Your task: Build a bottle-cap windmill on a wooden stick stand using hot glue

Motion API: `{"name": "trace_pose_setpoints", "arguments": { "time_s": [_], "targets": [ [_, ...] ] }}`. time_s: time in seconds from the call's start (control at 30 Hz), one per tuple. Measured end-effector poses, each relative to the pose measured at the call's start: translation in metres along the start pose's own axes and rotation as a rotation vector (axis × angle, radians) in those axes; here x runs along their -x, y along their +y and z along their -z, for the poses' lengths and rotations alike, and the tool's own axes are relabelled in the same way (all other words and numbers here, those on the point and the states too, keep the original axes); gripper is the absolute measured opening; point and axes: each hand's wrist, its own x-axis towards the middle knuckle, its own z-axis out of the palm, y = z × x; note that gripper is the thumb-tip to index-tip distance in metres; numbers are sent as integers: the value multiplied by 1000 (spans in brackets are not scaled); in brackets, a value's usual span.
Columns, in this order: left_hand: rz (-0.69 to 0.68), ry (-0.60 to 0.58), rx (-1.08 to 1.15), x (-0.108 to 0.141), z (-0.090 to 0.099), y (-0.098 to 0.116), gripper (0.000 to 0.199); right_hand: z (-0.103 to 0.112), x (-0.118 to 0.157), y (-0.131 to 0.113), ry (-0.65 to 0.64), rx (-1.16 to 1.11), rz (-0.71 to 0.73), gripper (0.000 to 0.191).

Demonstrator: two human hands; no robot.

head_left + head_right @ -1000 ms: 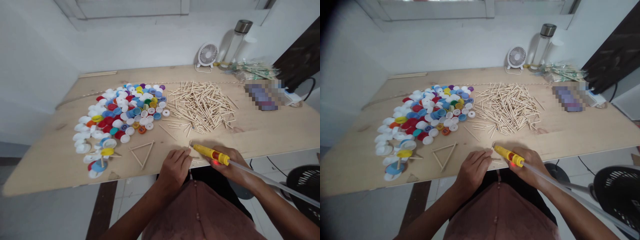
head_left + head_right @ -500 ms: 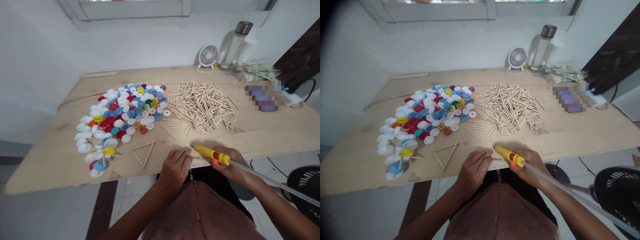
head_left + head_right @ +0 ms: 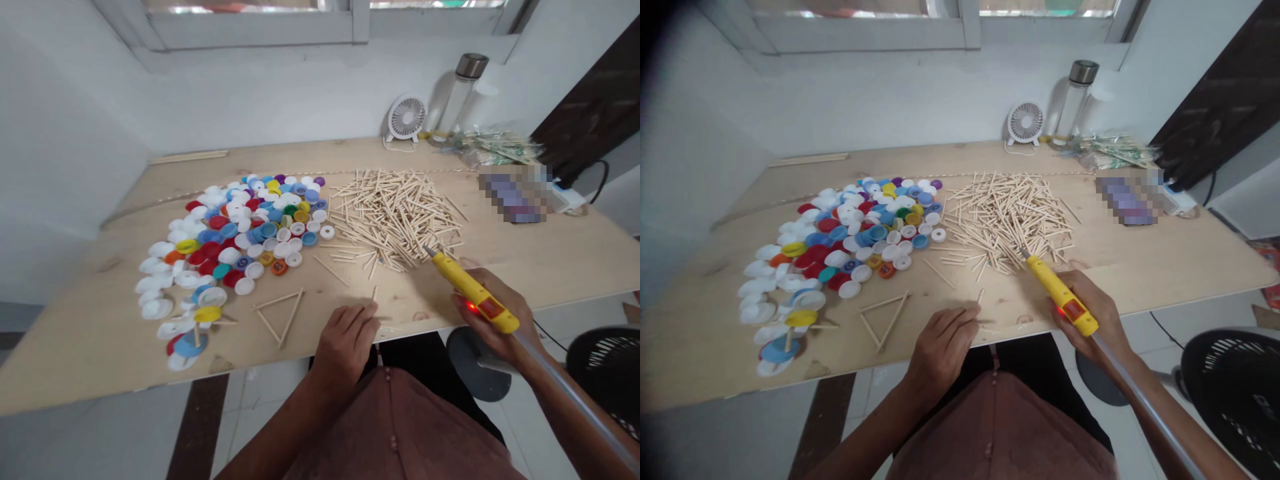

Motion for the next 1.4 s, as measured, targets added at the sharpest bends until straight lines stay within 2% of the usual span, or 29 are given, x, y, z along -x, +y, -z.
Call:
{"name": "trace_pose_setpoints", "arguments": {
  "time_s": [0.13,0.23,0.3,0.57,0.77,0.9,1.07,1.17,1.23,1.33,1.4],
  "targets": [
    [-11,30,24,2,2,0,18,21,5,44,70,322,136,26],
    [-18,47,14,2,4,-1,18,37,2,75,15,547,102,25],
    [-19,58,5,2,5,0,17,47,-5,90,-23,612,57,21],
    [27,59,13,4,10,5,18,70,-34,123,-135,608,-7,10],
    [89,63,47,3,13,12,19,78,-44,137,-224,553,-98,32],
    [110,74,56,1,16,16,18,83,-51,149,-298,533,-146,38],
    [101,92,76,-3,18,19,18,86,-55,160,-386,516,-119,41],
    [80,90,104,-6,19,18,18,90,-50,153,-375,541,-57,37],
    [53,90,106,-9,19,18,18,97,-42,134,-325,555,53,35],
    [5,85,116,-15,19,21,17,97,-23,78,-155,491,233,37],
    [-26,62,119,-19,19,25,18,84,-8,29,-118,321,295,37]
  ]
}}
